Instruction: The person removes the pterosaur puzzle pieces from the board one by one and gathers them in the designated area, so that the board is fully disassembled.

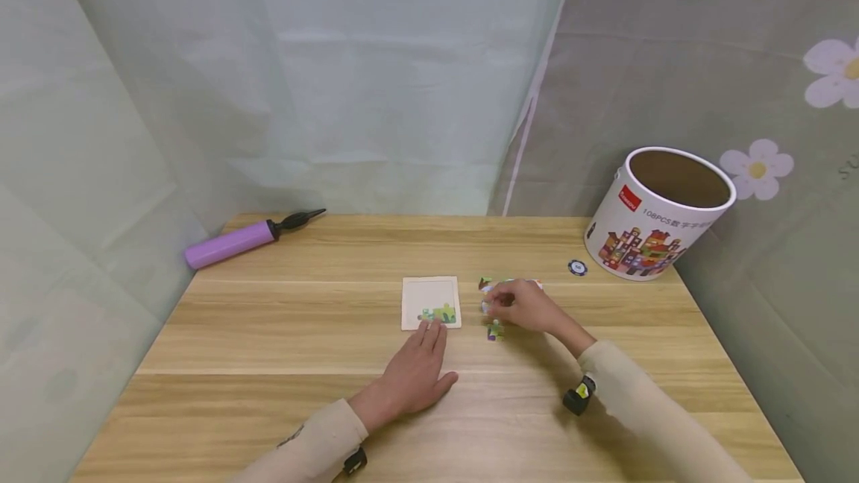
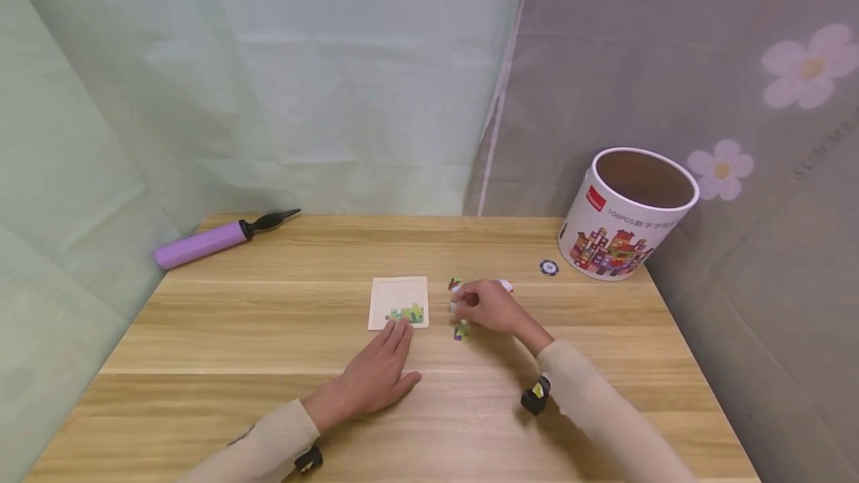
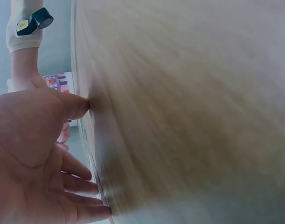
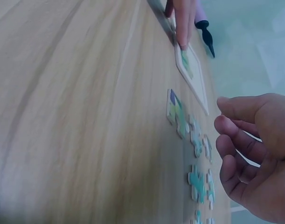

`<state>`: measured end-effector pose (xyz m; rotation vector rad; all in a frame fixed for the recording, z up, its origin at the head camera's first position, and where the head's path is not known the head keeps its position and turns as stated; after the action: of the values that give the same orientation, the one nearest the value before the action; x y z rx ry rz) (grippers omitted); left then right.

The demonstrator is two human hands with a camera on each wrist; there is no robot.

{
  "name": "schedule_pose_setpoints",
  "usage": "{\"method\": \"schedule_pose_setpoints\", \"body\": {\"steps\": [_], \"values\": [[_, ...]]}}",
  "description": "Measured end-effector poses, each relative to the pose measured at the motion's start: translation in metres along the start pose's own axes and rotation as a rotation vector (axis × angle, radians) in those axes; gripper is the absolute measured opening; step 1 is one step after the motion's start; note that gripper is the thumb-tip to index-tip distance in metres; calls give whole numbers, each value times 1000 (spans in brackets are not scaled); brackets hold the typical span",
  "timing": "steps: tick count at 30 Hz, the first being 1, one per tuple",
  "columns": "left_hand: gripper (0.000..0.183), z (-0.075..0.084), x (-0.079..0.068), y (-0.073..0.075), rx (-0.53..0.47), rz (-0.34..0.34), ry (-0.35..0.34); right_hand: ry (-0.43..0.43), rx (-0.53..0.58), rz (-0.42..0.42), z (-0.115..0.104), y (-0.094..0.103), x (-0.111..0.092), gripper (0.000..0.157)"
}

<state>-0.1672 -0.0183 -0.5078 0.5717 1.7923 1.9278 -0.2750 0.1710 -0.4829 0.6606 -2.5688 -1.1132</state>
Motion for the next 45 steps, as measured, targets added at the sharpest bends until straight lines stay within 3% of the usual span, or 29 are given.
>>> {"method": "schedule_pose_setpoints", "body": {"steps": [12, 19, 32, 45], "values": [[78, 2, 1, -1, -31, -13, 48, 30, -12, -7, -6, -2, 15, 16], [81, 13, 9, -7, -29, -40, 23, 65, -1, -25, -19, -4, 36, 15], [83, 21, 10, -3, -75, -46, 34, 146, 6, -133, -39, -39, 78, 14], [84, 19, 9, -2, -67, -33, 37, 207, -40, -232, -40, -68, 89, 9]]}}
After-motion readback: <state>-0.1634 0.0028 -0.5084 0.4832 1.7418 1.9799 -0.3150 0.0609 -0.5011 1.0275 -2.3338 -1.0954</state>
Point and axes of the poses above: each hand's wrist, its own x-axis towards the middle knuckle, its own y-axis out of the back of the hand, z = x × y, the point moved 6 cm from there along x, towards the middle knuckle, and after that the axes turned 2 degrees about z, right-handed, at the moved point
